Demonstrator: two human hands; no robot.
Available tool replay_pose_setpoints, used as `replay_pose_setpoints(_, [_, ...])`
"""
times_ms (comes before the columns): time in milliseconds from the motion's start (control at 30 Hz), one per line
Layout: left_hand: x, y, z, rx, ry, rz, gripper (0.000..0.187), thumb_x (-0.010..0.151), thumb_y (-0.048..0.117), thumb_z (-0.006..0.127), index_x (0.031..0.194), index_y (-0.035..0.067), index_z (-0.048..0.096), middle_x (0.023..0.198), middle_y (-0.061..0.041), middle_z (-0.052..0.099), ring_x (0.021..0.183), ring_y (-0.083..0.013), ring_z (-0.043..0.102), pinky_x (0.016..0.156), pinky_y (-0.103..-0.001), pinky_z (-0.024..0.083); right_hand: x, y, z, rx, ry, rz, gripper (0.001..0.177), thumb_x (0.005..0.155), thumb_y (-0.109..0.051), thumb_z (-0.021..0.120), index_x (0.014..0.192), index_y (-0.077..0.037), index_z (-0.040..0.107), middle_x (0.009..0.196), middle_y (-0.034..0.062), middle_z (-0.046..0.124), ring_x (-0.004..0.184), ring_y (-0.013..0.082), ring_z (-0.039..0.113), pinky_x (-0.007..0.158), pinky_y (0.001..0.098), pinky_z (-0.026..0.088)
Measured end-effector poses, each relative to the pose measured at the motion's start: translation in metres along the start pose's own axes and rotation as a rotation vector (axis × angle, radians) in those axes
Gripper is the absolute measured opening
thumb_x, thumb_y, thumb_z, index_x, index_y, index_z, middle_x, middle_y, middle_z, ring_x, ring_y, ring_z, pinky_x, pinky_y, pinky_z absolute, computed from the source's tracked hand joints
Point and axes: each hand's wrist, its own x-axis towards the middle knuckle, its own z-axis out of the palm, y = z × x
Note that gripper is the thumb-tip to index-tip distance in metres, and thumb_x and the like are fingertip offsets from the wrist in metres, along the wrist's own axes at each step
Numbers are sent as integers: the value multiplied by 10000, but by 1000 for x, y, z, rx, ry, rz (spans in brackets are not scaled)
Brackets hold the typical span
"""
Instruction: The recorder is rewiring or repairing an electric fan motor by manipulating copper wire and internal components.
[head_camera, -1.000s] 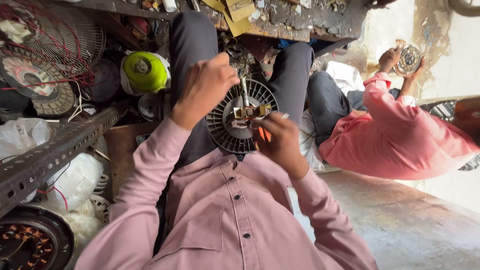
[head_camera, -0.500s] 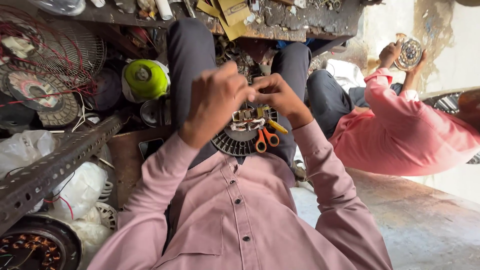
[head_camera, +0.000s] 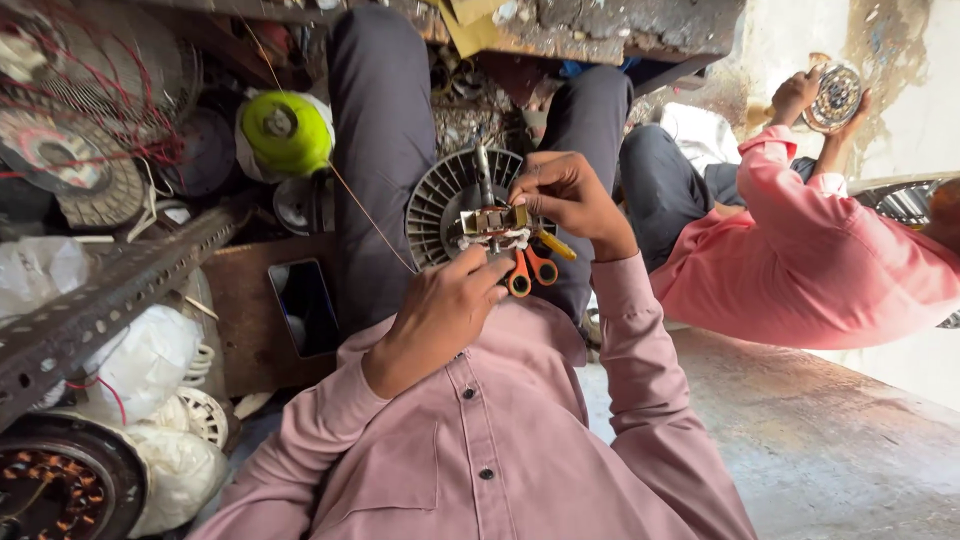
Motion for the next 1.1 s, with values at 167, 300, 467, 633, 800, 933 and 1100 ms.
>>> replay_pose_setpoints(167, [15, -12, 3, -195, 236, -2, 114, 975, 105, 695, 1051, 25, 720, 883, -107, 626, 742, -264, 651, 645, -370, 490, 4, 0, 5, 123, -19, 64, 44, 943, 1, 738, 963, 40, 737, 893, 25, 627, 813, 84, 610, 711, 246, 467])
replay_pose_setpoints(300, [44, -17, -7, -236, 378, -65, 79, 982, 85, 697, 977, 20, 743, 699, -83, 493, 548, -174, 473, 527, -335, 339, -4, -2, 7, 177, 142, 41, 49, 936, 16, 744, 976, 42, 731, 928, 7, 608, 845, 74, 553, 740, 239, 426])
replay_pose_setpoints(467, [68, -18, -1, -216, 409, 12, 72, 973, 97, 704, 968, 33, 737, 673, -70, 502, 548, -186, 490, 522, -342, 354, 0, -65, 25, -6, 150, -13, 308, 751, -35, 779, 1048, 30, 730, 887, -15, 531, 779, 58, 452, 673, 219, 339])
replay_pose_setpoints(633, [69, -9, -2, -123, 405, 117, 73, 987, 107, 690, 969, 43, 721, 758, -84, 584, 634, -243, 603, 569, -364, 432, -10, -64, 31, -314, 226, -83, 140, 892, -25, 788, 971, 29, 685, 914, 14, 571, 805, 75, 525, 667, 235, 403])
replay_pose_setpoints(800, [67, -12, -1, -141, 385, 105, 88, 984, 117, 704, 986, 31, 718, 770, -97, 595, 633, -254, 609, 568, -370, 438, -3, -79, 21, -443, 273, 37, 190, 856, -73, 874, 850, 22, 709, 736, 74, 516, 627, 141, 408, 585, 293, 297])
replay_pose_setpoints(933, [68, -12, -4, -151, 397, 75, 87, 983, 102, 701, 986, 20, 727, 741, -108, 577, 595, -251, 584, 553, -377, 419, 16, -85, 9, -572, 219, -61, 123, 846, -35, 819, 934, 1, 741, 800, 69, 592, 669, 162, 522, 601, 299, 386])
replay_pose_setpoints(1100, [51, -1, -6, -178, 359, 60, 155, 992, 92, 671, 1102, -7, 717, 811, -111, 604, 645, -258, 602, 592, -379, 441, 20, -78, 0, -550, 119, -123, 68, 912, -24, 777, 925, -37, 711, 863, 69, 592, 769, 190, 615, 662, 319, 475])
